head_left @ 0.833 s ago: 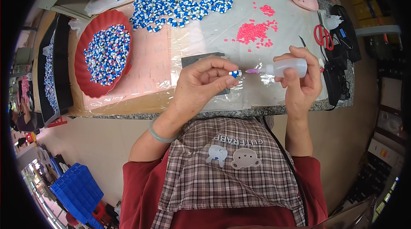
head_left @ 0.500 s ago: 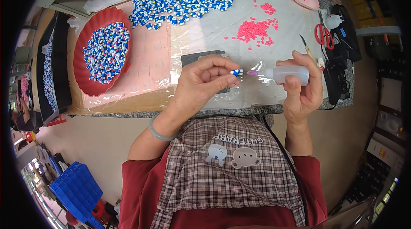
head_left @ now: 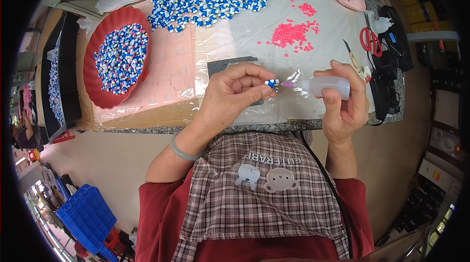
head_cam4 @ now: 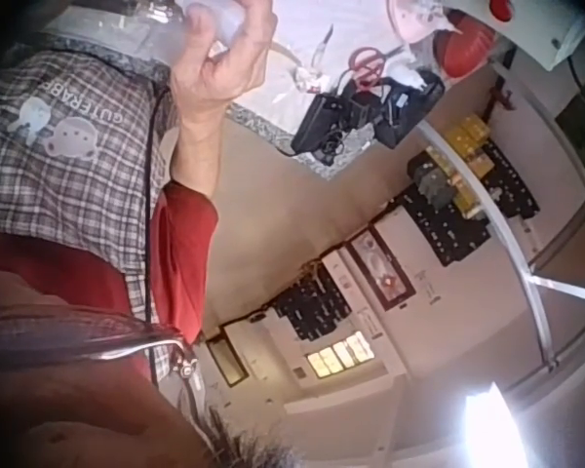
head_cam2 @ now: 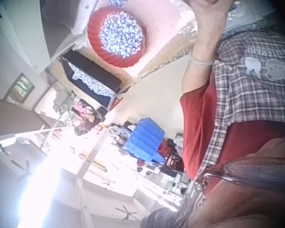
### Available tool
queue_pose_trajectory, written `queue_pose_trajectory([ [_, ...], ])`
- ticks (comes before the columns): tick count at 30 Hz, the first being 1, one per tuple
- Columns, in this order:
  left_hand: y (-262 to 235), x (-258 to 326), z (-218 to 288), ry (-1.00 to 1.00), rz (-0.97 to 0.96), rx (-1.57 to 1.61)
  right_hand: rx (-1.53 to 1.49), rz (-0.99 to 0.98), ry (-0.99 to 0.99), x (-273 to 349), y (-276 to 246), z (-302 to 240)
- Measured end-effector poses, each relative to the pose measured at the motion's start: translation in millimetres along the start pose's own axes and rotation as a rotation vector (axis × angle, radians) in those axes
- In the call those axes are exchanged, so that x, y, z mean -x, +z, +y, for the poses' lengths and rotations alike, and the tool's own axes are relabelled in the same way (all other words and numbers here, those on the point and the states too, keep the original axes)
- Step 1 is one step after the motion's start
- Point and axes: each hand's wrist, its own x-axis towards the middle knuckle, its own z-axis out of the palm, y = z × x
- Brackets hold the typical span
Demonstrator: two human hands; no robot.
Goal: The person is assembling small blue and white plastic components by applying glue and attaching tiny pink decorative pieces.
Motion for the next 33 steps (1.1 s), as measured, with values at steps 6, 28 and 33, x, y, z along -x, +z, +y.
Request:
queue_pose_trajectory([
  [6, -0.6, -0.1, -1.4, -0.006, 0.002, -0.004, 0.062, -0.018, -0.061, -0.8, 0.5, -3.0],
  [28, -14.8, -2.2, 0.5, 0.047, 0.038, -0.006, -0.65, 0.059, 0.641, 1.5, -7.0, 57.8],
  [33, -15.9, -1.0, -0.6, 0.03, 0.05, -0.027, -0.346, -0.113, 0.723, -0.4, 5.7, 77.8],
])
